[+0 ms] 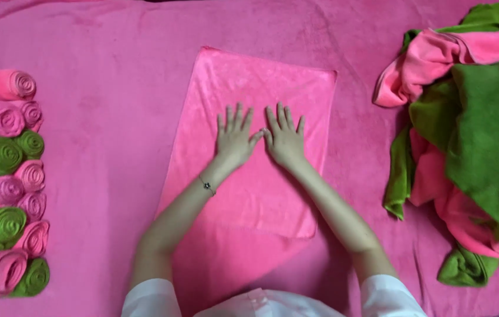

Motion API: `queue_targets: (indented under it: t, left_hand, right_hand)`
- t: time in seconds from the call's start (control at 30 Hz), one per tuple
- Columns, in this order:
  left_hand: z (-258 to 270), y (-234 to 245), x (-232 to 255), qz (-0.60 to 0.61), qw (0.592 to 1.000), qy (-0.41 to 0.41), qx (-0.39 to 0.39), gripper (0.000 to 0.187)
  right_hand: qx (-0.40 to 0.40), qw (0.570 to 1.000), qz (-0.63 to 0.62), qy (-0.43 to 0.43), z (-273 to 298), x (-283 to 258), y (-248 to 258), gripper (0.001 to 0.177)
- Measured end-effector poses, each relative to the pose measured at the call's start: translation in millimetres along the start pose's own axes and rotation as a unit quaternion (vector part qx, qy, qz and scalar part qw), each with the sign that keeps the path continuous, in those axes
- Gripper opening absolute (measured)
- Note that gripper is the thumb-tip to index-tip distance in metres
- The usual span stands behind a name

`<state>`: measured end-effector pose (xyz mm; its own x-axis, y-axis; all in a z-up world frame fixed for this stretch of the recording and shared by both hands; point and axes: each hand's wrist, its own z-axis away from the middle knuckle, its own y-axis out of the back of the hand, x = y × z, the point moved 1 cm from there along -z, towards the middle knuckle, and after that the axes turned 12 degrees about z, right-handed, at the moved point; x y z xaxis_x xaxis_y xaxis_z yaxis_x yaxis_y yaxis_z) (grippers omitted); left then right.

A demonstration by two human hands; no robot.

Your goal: Folding and rolling a pink towel into a decorative rose shape on a massage table.

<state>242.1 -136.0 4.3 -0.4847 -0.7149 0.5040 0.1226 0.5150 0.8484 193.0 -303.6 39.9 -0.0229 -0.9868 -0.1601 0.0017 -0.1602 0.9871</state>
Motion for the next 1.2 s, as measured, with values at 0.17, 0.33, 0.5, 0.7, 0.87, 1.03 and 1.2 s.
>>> queue_targets:
  t: [0.17,0.33,0.5,0.7,0.87,1.03,1.2]
  left_hand:
    - [14,36,-76,-0.026,0.998,0.050,0.015,0.093]
    - [47,52,-69,-0.120,0.986,0.111,0.025,0.092]
    - [135,10,33,-0.069,0.997,0.033,-0.019,0.088]
    - [179,40,-14,0.004,0.999,0.049,-0.018,0.086]
    - [190,67,-68,-0.062,0.992,0.108,-0.031,0.072]
    - [256,56,42,-0.060,0.994,0.086,0.031,0.076]
    - [325,-5,50,0.050,0.992,0.107,0.038,0.085]
  right_hand:
    - [0.052,0.991,0.064,-0.108,30,44,17,0.072]
    - [0.085,0.976,0.065,-0.191,61,93,-22,0.069]
    - [0.104,0.994,0.043,-0.011,147,-33,-21,0.058]
    - [0.010,0.996,0.066,-0.054,188,-9,-22,0.078]
    - [0.030,0.989,0.065,-0.129,207,62,-22,0.077]
    - [0.097,0.991,0.061,-0.062,257,-22,-15,0.067]
    - [0.011,0.996,0.046,0.075,292,-75,-58,0.064]
